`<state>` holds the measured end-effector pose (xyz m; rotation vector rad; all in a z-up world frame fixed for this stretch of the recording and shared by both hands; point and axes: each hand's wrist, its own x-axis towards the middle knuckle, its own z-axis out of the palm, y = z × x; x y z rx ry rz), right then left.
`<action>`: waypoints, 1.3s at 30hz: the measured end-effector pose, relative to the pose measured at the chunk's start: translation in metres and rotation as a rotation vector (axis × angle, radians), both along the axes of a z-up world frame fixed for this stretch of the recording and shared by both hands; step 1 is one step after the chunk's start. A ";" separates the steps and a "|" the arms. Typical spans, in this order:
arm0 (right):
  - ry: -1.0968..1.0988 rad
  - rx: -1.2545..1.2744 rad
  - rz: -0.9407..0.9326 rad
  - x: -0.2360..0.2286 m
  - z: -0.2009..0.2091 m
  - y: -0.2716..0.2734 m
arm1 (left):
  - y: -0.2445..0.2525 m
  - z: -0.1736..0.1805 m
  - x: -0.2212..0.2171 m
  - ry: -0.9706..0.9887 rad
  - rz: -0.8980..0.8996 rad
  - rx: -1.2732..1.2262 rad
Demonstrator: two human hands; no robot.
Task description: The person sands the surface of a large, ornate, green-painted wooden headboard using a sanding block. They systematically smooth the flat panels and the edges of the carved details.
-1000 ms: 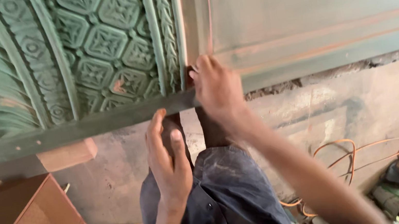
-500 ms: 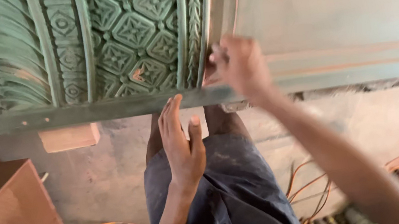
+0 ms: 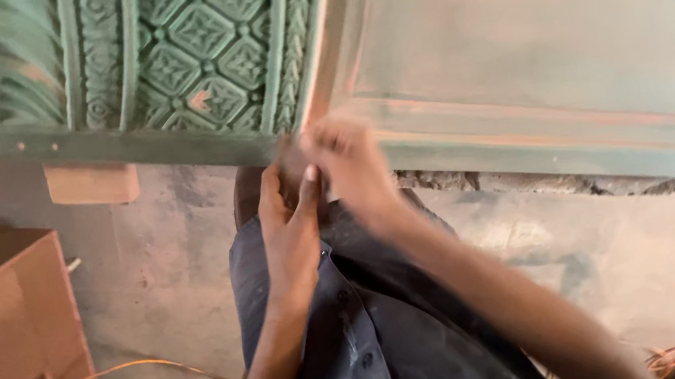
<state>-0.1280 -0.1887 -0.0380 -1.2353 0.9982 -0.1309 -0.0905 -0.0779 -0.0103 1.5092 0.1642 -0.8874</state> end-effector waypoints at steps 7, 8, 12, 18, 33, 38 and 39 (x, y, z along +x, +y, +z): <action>0.106 -0.064 -0.230 -0.035 0.009 -0.035 | -0.018 0.000 0.057 -1.264 -0.630 0.419; 0.163 -0.068 -0.289 -0.044 0.008 -0.046 | -0.031 -0.005 0.075 -1.532 -0.770 0.527; 0.123 -0.098 -0.493 -0.075 0.006 -0.069 | -0.064 -0.027 0.106 -1.823 -1.371 0.625; 0.089 -0.091 -0.612 -0.099 -0.003 -0.040 | -0.010 -0.030 0.074 -1.666 -1.414 0.765; 0.189 -0.235 -0.484 -0.093 0.003 -0.066 | -0.116 -0.047 0.048 -1.309 -0.999 0.628; 0.292 -0.434 -0.389 -0.076 0.005 -0.102 | -0.217 -0.057 0.090 -1.189 -0.971 0.697; 0.268 -0.490 -0.393 -0.069 -0.001 -0.115 | -0.228 -0.056 0.091 -1.185 -0.937 0.703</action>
